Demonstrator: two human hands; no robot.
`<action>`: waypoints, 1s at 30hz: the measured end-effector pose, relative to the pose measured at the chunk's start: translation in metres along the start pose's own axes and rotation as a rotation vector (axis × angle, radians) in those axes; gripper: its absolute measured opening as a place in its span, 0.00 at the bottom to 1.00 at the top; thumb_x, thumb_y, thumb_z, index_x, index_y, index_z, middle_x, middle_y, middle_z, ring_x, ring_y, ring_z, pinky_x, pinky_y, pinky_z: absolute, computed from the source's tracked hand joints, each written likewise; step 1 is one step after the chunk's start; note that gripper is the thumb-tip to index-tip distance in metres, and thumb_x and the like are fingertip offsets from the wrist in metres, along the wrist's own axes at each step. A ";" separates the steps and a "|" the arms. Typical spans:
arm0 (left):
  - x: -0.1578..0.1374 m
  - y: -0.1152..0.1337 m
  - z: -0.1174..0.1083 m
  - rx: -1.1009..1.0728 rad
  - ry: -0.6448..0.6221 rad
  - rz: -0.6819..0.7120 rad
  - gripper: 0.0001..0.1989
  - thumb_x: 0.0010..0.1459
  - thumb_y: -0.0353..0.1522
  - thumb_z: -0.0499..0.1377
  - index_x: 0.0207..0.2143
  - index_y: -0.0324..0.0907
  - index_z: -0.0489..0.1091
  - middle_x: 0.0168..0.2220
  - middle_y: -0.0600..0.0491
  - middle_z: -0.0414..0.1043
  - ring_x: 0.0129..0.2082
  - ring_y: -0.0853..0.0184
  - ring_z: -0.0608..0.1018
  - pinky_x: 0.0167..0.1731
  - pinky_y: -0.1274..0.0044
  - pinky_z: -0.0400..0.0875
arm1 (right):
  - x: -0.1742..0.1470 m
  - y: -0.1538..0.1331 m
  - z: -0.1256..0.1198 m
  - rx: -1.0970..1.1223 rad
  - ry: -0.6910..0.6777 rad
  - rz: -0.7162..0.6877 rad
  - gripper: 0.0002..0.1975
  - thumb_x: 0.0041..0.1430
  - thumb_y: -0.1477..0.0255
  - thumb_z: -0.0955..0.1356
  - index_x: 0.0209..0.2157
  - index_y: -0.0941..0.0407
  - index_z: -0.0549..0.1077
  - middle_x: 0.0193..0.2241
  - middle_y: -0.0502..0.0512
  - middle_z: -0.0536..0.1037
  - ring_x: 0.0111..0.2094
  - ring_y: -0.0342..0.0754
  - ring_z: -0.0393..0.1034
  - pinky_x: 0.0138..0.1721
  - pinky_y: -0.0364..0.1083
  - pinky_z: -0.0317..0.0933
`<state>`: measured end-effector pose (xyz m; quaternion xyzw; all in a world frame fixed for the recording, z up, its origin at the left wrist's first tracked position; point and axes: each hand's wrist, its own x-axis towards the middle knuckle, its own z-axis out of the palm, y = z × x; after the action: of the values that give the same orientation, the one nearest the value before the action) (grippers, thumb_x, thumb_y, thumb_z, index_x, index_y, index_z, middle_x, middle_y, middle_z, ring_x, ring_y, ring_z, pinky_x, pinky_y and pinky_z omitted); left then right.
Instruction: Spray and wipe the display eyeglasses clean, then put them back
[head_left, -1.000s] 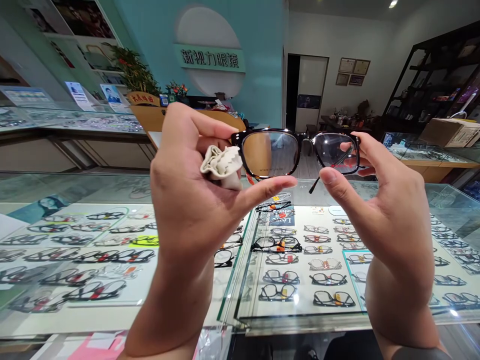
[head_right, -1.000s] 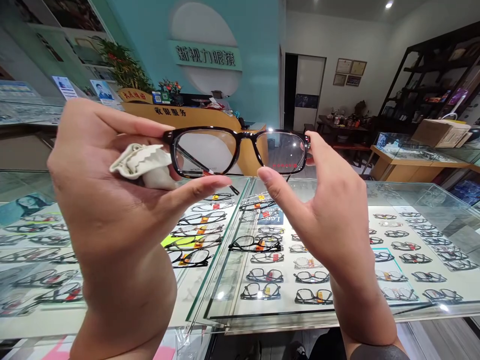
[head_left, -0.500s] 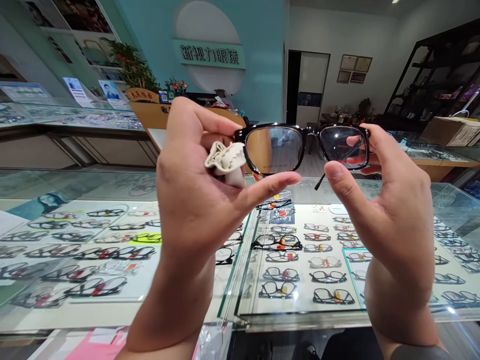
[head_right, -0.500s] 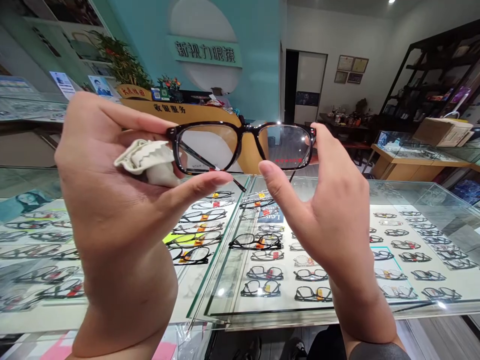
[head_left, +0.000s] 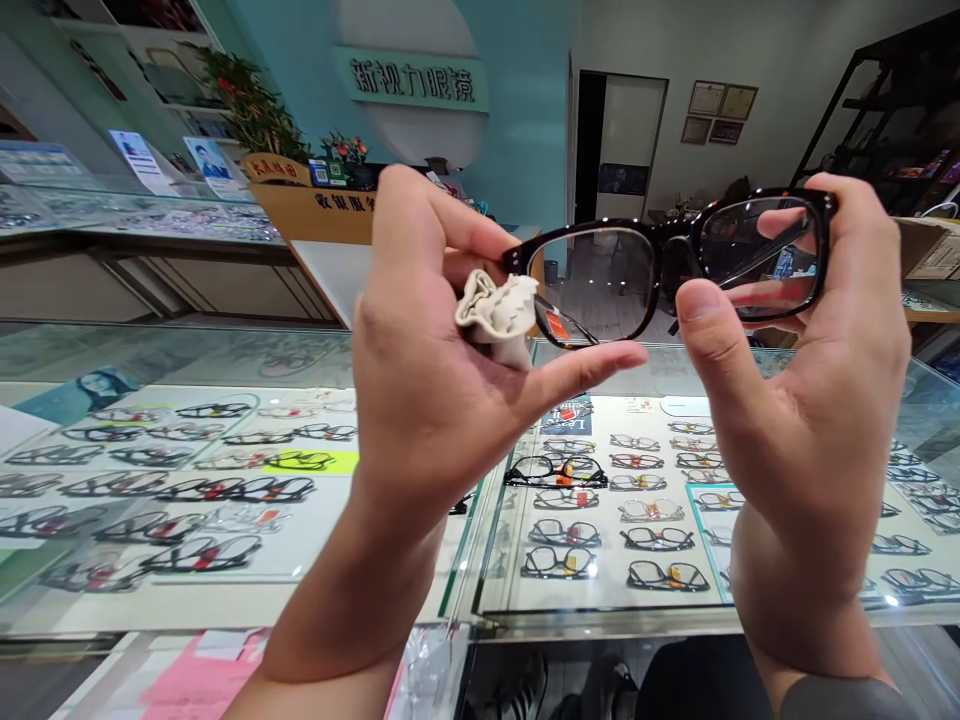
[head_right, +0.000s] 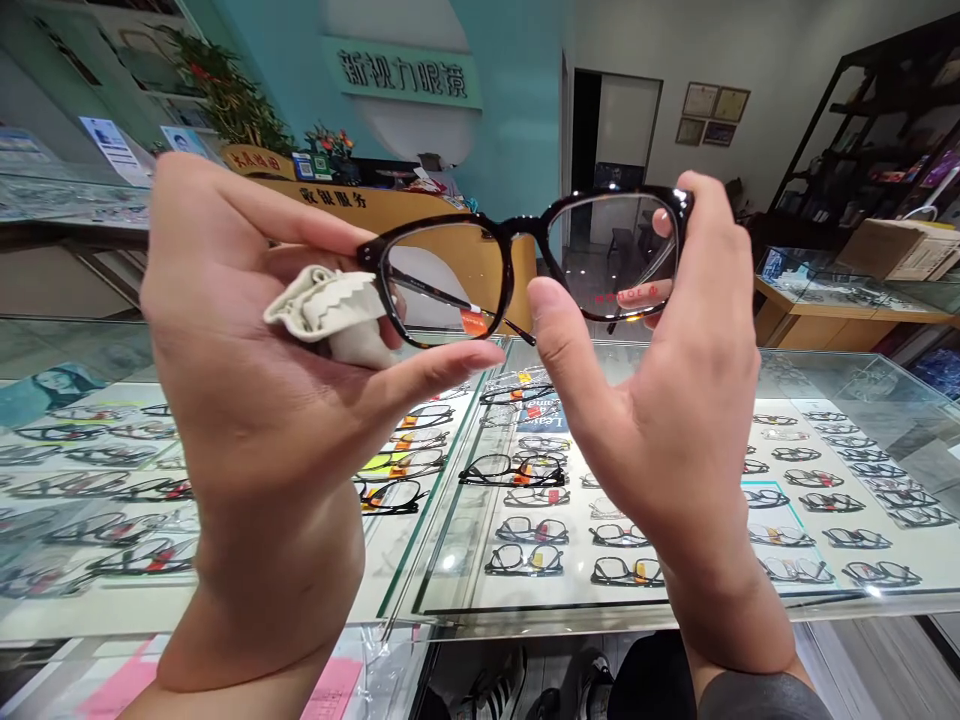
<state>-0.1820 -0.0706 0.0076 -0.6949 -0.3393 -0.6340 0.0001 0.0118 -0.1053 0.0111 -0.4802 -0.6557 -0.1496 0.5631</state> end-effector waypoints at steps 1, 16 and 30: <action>0.000 0.000 0.001 -0.013 0.028 0.012 0.34 0.41 0.61 0.75 0.42 0.53 0.70 0.41 0.52 0.70 0.38 0.59 0.79 0.27 0.66 0.73 | 0.000 0.001 -0.001 -0.010 -0.001 -0.024 0.29 0.70 0.49 0.66 0.66 0.45 0.66 0.59 0.59 0.72 0.55 0.61 0.77 0.52 0.63 0.76; 0.011 -0.033 0.005 -0.039 -0.154 -0.050 0.33 0.42 0.59 0.75 0.37 0.48 0.69 0.23 0.61 0.65 0.23 0.70 0.69 0.19 0.74 0.58 | 0.003 0.010 -0.005 -0.135 -0.003 -0.094 0.30 0.67 0.47 0.69 0.63 0.49 0.68 0.54 0.62 0.73 0.56 0.64 0.73 0.50 0.66 0.76; 0.008 -0.020 -0.002 0.049 0.090 0.078 0.31 0.42 0.56 0.78 0.36 0.48 0.71 0.32 0.57 0.66 0.29 0.68 0.70 0.25 0.73 0.62 | 0.005 0.011 -0.003 -0.124 -0.098 -0.046 0.26 0.69 0.44 0.65 0.55 0.49 0.73 0.47 0.59 0.80 0.48 0.59 0.78 0.51 0.65 0.74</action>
<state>-0.1936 -0.0528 0.0067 -0.6781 -0.3271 -0.6557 0.0573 0.0234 -0.1000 0.0124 -0.5058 -0.6826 -0.1794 0.4960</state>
